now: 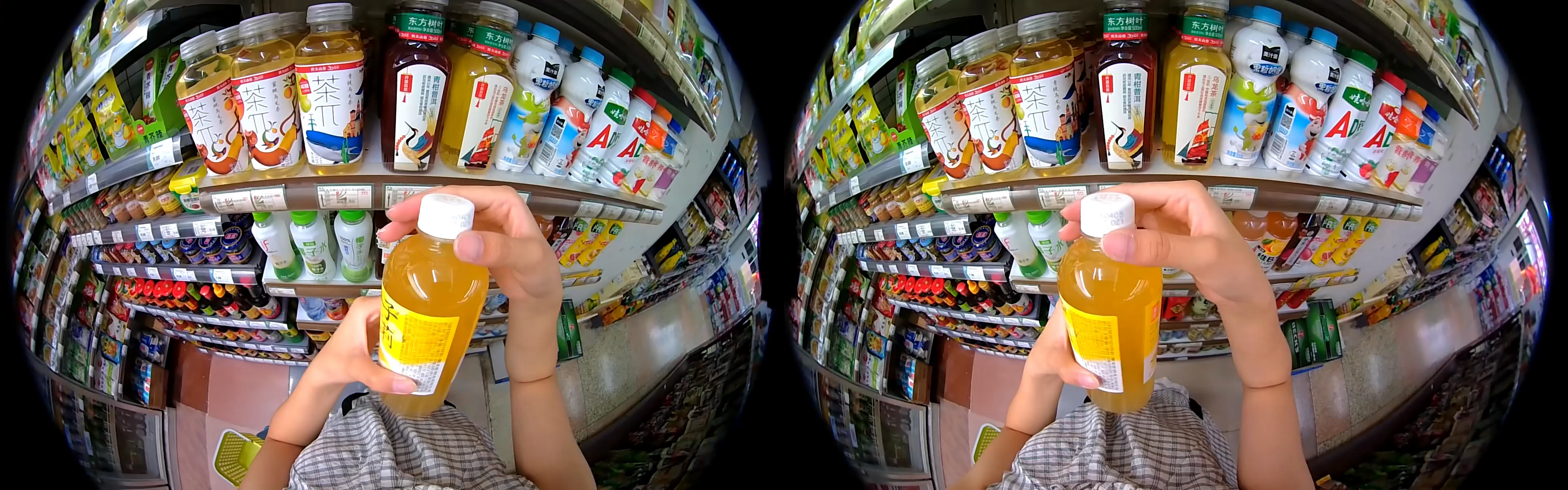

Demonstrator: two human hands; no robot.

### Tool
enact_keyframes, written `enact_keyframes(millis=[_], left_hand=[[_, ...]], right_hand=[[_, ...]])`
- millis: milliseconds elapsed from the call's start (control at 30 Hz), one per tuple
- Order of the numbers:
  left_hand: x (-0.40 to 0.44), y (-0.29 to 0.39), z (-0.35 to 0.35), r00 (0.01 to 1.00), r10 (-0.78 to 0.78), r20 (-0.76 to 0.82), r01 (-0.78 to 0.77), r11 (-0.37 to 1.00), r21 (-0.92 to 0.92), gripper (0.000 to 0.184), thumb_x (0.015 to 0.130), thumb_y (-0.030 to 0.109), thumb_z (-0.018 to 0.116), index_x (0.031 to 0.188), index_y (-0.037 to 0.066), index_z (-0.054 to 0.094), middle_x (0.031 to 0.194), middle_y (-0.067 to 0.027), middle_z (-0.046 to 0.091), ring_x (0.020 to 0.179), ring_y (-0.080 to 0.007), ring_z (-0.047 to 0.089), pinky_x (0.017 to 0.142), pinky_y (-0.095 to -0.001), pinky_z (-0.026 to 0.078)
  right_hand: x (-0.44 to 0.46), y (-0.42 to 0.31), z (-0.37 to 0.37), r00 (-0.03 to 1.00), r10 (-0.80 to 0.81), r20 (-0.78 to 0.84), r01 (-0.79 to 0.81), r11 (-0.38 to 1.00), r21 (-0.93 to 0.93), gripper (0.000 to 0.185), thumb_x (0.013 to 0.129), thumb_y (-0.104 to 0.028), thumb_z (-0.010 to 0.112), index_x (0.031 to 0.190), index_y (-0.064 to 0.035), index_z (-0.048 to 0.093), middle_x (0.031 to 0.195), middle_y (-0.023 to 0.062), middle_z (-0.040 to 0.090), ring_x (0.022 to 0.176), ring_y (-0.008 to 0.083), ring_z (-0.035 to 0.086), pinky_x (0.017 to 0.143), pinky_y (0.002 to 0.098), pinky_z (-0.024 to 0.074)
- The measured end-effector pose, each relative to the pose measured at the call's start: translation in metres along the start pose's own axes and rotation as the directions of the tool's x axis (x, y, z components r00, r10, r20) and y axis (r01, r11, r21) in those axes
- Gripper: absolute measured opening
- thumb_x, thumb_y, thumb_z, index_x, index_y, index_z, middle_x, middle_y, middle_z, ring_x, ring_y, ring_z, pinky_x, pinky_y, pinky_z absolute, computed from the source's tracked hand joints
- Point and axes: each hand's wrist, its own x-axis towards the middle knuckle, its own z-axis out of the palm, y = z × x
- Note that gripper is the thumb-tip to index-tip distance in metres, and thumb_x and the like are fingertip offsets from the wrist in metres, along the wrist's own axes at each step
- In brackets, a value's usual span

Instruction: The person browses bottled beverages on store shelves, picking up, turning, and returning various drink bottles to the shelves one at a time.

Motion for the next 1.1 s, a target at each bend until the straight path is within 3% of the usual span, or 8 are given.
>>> enact_keyframes(millis=[133,267,467,600,767,867,967,1100], left_hand=[[-0.003,0.006,0.011,0.986,0.06,-0.156,-0.016,0.963,0.269,0.074,0.054,0.025,0.088,0.116,-0.002,0.058,0.108,-0.0088,0.066,0.101,-0.0157,0.062,0.091,-0.0319,0.047],[0.0,0.004,0.014,0.913,0.297,-0.279,-0.012,0.704,0.71,0.07,0.054,0.029,0.086,0.113,0.0,0.062,0.103,-0.0125,0.069,0.094,-0.0227,0.064,0.088,-0.0352,0.047],[0.001,-0.002,0.011,0.838,0.498,-0.222,-0.019,0.433,0.901,0.076,0.052,0.034,0.087,0.114,-0.001,0.061,0.1,-0.0113,0.069,0.089,-0.0258,0.064,0.091,-0.0374,0.043],[0.001,-0.002,0.015,0.757,0.632,-0.163,0.02,0.227,0.974,0.077,0.053,0.035,0.086,0.116,0.0,0.06,0.094,-0.0102,0.068,0.087,-0.0232,0.063,0.088,-0.0369,0.039],[0.004,0.003,0.019,0.693,0.705,-0.148,0.094,0.115,0.989,0.075,0.054,0.036,0.086,0.115,0.003,0.057,0.09,-0.007,0.065,0.085,-0.0219,0.061,0.083,-0.0364,0.034],[0.007,0.005,0.021,0.674,0.726,-0.139,0.075,0.12,0.99,0.073,0.054,0.035,0.086,0.114,0.004,0.057,0.092,-0.006,0.063,0.084,-0.0212,0.059,0.082,-0.0357,0.032],[0.007,0.005,0.02,0.682,0.715,-0.154,0.056,0.159,0.986,0.073,0.054,0.034,0.086,0.114,0.004,0.057,0.093,-0.0059,0.063,0.085,-0.0209,0.058,0.082,-0.0358,0.032],[0.009,0.011,0.025,0.684,0.708,-0.176,0.068,0.179,0.982,0.071,0.055,0.033,0.086,0.112,0.004,0.056,0.093,-0.0056,0.06,0.086,-0.0217,0.057,0.08,-0.0362,0.032]], right_hand=[[-0.004,-0.004,0.005,0.991,-0.097,-0.087,0.079,0.978,-0.193,0.048,0.078,-0.029,0.071,0.113,0.0027,0.064,0.108,0.0128,0.067,0.103,0.0185,0.061,0.095,0.032,0.0437],[-0.006,-0.001,0.002,0.959,-0.261,-0.106,0.182,0.862,-0.473,0.045,0.076,-0.029,0.073,0.11,-0.0005,0.067,0.105,0.011,0.066,0.104,0.0188,0.058,0.096,0.0324,0.0403],[-0.006,0.002,0.001,0.933,-0.334,-0.136,0.213,0.815,-0.54,0.039,0.074,-0.022,0.075,0.107,-0.0024,0.068,0.102,0.011,0.067,0.098,0.0196,0.058,0.092,0.0323,0.041],[-0.008,-0.008,0.008,0.883,-0.461,-0.092,0.17,0.496,-0.851,0.037,0.07,-0.023,0.079,0.1,-0.0028,0.069,0.088,0.0066,0.065,0.085,0.0177,0.055,0.079,0.0307,0.0422],[-0.005,-0.021,0.019,0.868,-0.492,-0.069,0.043,0.214,-0.976,0.034,0.066,-0.025,0.082,0.086,-0.0024,0.066,0.073,-0.0006,0.061,0.067,0.0093,0.05,0.062,0.0245,0.0385],[-0.001,-0.03,0.028,0.92,-0.327,-0.214,-0.072,0.395,-0.916,0.033,0.067,-0.024,0.084,0.082,-0.0027,0.064,0.067,-0.0025,0.059,0.059,0.0051,0.047,0.053,0.0216,0.0349],[0.005,-0.033,0.026,0.938,-0.281,-0.203,-0.041,0.491,-0.87,0.033,0.07,-0.026,0.083,0.083,-0.0024,0.063,0.064,-0.0029,0.057,0.054,0.0028,0.045,0.049,0.0198,0.0328],[0.01,-0.042,0.025,0.957,-0.251,-0.148,-0.021,0.447,-0.894,0.032,0.072,-0.025,0.082,0.084,-0.0026,0.063,0.066,-0.0026,0.058,0.056,0.0025,0.047,0.05,0.0197,0.0343]])
